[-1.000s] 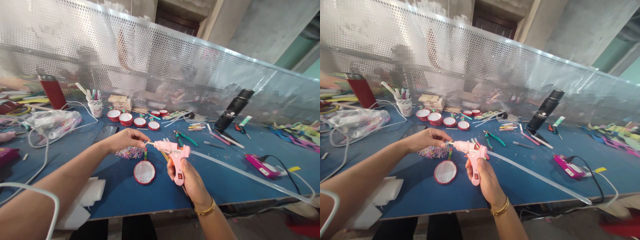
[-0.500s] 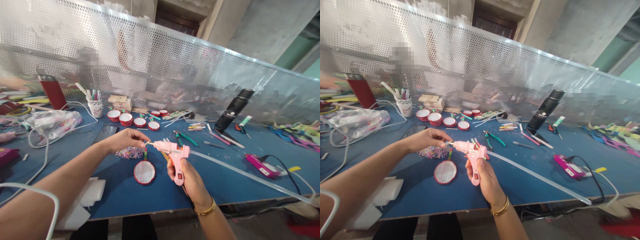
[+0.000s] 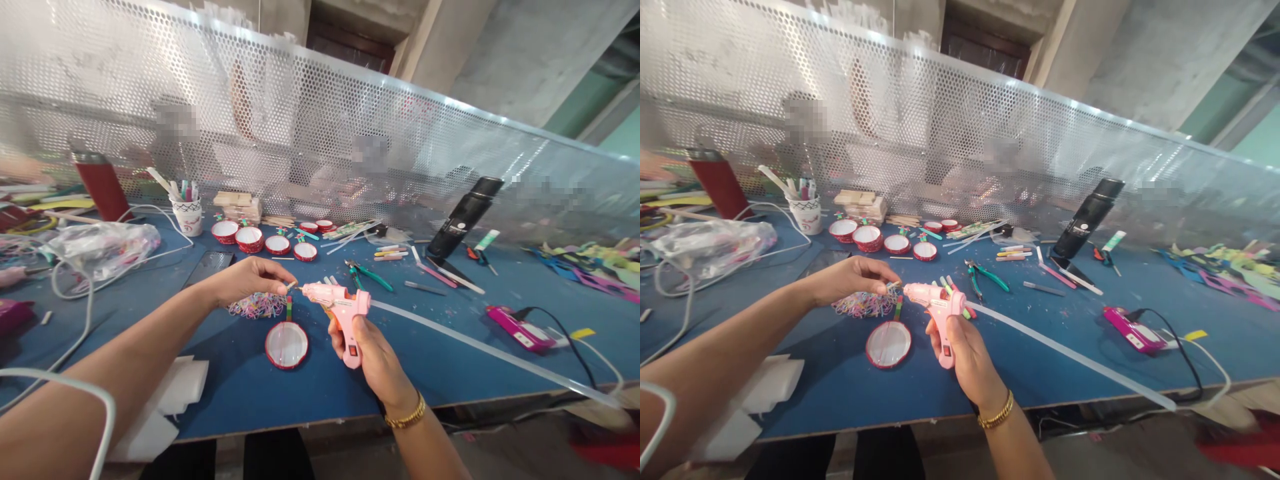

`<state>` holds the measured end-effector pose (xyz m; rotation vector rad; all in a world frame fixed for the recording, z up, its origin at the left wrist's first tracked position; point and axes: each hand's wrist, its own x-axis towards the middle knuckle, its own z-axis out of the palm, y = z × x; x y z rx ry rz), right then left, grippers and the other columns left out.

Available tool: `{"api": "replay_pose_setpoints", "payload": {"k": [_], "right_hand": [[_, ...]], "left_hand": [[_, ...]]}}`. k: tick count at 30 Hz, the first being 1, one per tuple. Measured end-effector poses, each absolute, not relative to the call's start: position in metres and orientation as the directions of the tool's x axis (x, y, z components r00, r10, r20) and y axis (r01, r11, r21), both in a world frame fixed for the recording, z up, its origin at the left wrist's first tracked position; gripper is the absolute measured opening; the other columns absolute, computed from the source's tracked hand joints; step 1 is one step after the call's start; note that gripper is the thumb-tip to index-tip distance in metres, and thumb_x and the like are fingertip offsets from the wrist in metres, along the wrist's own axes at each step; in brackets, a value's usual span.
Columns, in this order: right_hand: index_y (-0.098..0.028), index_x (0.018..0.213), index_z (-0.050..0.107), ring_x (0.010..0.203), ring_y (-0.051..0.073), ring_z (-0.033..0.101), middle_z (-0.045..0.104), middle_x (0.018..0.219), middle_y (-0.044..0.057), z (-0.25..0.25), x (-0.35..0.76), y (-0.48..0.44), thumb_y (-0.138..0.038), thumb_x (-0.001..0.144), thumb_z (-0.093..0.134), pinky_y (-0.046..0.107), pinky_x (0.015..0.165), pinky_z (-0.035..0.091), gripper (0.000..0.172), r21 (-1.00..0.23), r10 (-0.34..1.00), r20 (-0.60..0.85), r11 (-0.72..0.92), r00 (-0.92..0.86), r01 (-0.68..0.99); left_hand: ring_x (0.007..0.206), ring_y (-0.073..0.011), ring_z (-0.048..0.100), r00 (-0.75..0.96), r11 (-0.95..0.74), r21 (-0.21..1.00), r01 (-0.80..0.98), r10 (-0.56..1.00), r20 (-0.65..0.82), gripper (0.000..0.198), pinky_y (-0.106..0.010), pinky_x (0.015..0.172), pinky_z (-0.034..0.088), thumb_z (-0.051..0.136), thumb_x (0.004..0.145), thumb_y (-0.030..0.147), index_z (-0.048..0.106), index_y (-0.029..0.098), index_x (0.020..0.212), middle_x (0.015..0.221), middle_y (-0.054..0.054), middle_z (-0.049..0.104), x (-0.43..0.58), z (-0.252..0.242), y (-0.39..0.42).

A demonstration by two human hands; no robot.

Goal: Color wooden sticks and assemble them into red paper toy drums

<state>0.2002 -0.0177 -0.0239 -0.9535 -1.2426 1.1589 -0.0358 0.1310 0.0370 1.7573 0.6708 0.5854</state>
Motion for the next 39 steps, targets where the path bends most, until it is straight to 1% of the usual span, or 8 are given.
{"api": "replay_pose_setpoints", "payload": {"k": [5,10,17,26,29,33,36,39], "right_hand": [[-0.017,0.095,0.070,0.065,0.012,0.054,0.062,0.080,0.005,-0.019,0.211,-0.025,-0.066,0.091,0.049,0.023,0.056,0.043,0.054,-0.975,0.980,0.195,0.198,0.034,-0.099],[-0.018,0.109,0.068,0.069,0.015,0.057,0.067,0.088,0.007,-0.002,0.271,-0.044,-0.064,0.088,0.054,0.024,0.056,0.045,0.053,-0.951,0.958,0.228,0.181,0.173,0.249],[-0.021,0.114,0.063,0.106,0.028,0.063,0.068,0.116,0.010,0.005,0.387,-0.058,-0.057,0.077,0.069,0.041,0.094,0.050,0.052,-0.702,0.956,0.190,-0.025,0.222,0.711],[-0.021,0.106,0.070,0.104,0.031,0.067,0.071,0.115,0.013,-0.024,0.439,-0.048,-0.055,0.079,0.059,0.039,0.089,0.050,0.045,-0.469,0.972,0.102,-0.141,0.212,0.872],[-0.018,0.115,0.067,0.105,0.035,0.066,0.070,0.116,0.017,-0.021,0.433,-0.055,-0.057,0.078,0.056,0.044,0.088,0.051,0.055,-0.320,0.946,0.221,-0.162,0.239,0.934],[-0.015,0.121,0.062,0.113,0.040,0.060,0.066,0.118,0.023,-0.001,0.368,-0.085,-0.052,0.087,0.051,0.055,0.096,0.044,0.052,-0.084,0.797,0.582,-0.135,0.159,0.987],[-0.021,0.129,0.053,0.114,0.033,0.059,0.063,0.124,0.016,0.006,0.276,-0.101,-0.044,0.093,0.054,0.051,0.100,0.043,0.043,-0.176,0.693,0.716,0.053,0.091,0.983],[-0.022,0.128,0.049,0.109,0.031,0.059,0.063,0.118,0.016,-0.004,0.189,-0.098,-0.045,0.093,0.057,0.048,0.092,0.048,0.043,-0.305,0.741,0.667,0.180,0.075,0.935]], "left_hand": [[0.078,-0.0119,0.063,0.664,-0.192,0.972,0.138,0.746,0.053,0.028,-0.025,0.078,0.049,0.084,0.066,0.030,0.078,0.021,0.092,0.086,0.000,0.075,-0.037,0.040,0.131],[0.071,-0.0110,0.059,0.658,-0.208,0.965,0.157,0.751,0.054,0.031,-0.024,0.070,0.048,0.084,0.065,0.030,0.077,0.020,0.093,0.078,0.001,0.070,-0.036,0.042,0.130],[0.069,-0.0114,0.058,0.689,-0.275,0.942,0.191,0.721,0.071,0.031,-0.024,0.066,0.046,0.083,0.067,0.033,0.077,0.020,0.095,0.076,0.001,0.068,-0.037,0.038,0.132],[0.071,-0.0121,0.058,0.700,-0.333,0.914,0.233,0.710,0.080,0.033,-0.024,0.066,0.045,0.082,0.068,0.036,0.076,0.020,0.097,0.078,0.000,0.068,-0.038,0.038,0.133],[0.068,-0.0113,0.056,0.701,-0.341,0.910,0.236,0.709,0.084,0.034,-0.023,0.063,0.044,0.082,0.068,0.037,0.076,0.020,0.097,0.074,0.002,0.065,-0.039,0.036,0.135],[0.063,-0.0099,0.051,0.705,-0.380,0.889,0.258,0.702,0.095,0.036,-0.022,0.060,0.041,0.082,0.069,0.039,0.076,0.021,0.099,0.069,0.004,0.059,-0.040,0.037,0.136],[0.062,-0.0096,0.050,0.707,-0.381,0.890,0.249,0.700,0.101,0.036,-0.022,0.059,0.039,0.082,0.069,0.039,0.076,0.020,0.099,0.069,0.003,0.059,-0.040,0.040,0.134],[0.062,-0.0090,0.048,0.700,-0.364,0.904,0.223,0.705,0.111,0.035,-0.021,0.057,0.037,0.082,0.067,0.037,0.076,0.020,0.098,0.067,0.004,0.058,-0.040,0.041,0.133]]}}
